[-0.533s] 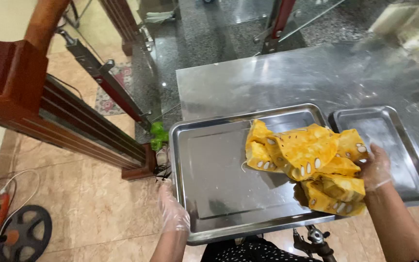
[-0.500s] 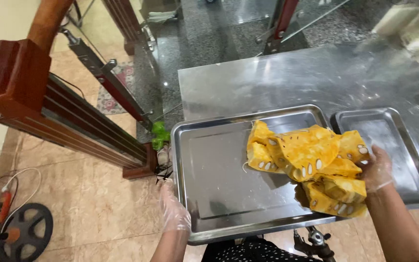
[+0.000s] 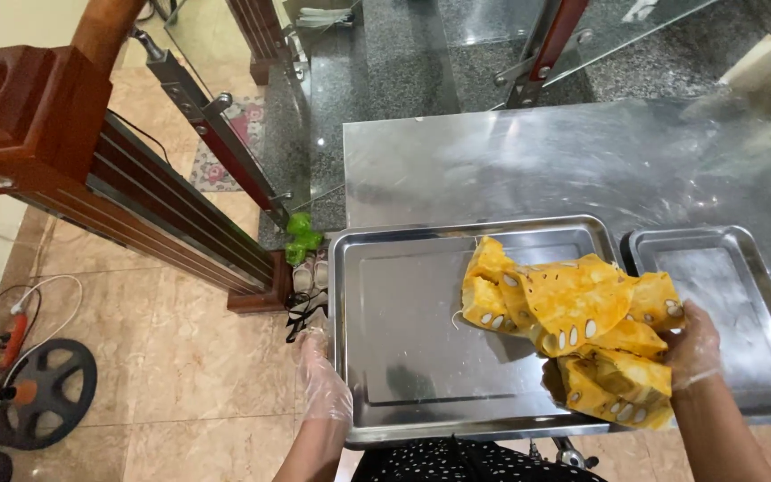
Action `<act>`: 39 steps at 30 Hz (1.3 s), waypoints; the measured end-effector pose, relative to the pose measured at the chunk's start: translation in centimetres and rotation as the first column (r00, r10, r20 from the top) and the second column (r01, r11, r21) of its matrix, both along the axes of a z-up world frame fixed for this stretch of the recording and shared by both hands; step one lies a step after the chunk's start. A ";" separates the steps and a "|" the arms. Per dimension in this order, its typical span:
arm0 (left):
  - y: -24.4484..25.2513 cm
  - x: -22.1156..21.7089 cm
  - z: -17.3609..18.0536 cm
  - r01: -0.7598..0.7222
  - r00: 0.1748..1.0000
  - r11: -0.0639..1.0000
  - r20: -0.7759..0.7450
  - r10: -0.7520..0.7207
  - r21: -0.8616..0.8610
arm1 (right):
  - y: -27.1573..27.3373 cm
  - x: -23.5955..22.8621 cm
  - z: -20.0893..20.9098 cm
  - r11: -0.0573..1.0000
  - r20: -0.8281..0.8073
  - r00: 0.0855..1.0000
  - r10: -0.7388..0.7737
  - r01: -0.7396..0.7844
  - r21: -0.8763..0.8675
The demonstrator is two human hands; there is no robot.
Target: Separating edible jackfruit pods from the rind and core by hand on a metal tray
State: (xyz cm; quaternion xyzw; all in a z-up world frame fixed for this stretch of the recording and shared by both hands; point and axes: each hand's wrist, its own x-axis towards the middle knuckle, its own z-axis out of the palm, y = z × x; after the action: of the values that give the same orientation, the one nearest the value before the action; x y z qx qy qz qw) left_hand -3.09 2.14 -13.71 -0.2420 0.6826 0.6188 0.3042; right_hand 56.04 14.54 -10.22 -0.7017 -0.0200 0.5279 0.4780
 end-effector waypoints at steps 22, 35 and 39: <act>-4.5 2.4 14.1 0.472 0.853 0.879 -0.216 -0.475 -0.069 | -9.6 19.0 -5.0 0.896 0.417 0.883 0.215 -0.008 -0.445; -5.6 3.9 12.1 0.587 0.778 0.795 -0.167 -0.606 -0.152 | -12.0 19.1 -11.3 0.993 0.427 0.898 -0.108 0.115 0.010; -5.1 5.9 15.6 0.637 0.711 0.722 -0.155 -0.686 -0.270 | -11.3 18.7 -8.9 0.963 0.275 0.924 -0.266 0.266 0.040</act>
State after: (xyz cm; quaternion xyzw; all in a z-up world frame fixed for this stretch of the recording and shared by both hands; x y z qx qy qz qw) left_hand 2.81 -2.95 1.93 0.0686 0.8133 0.4220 0.3946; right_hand 74.77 3.26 -19.14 -0.7647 0.0080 0.3544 0.5382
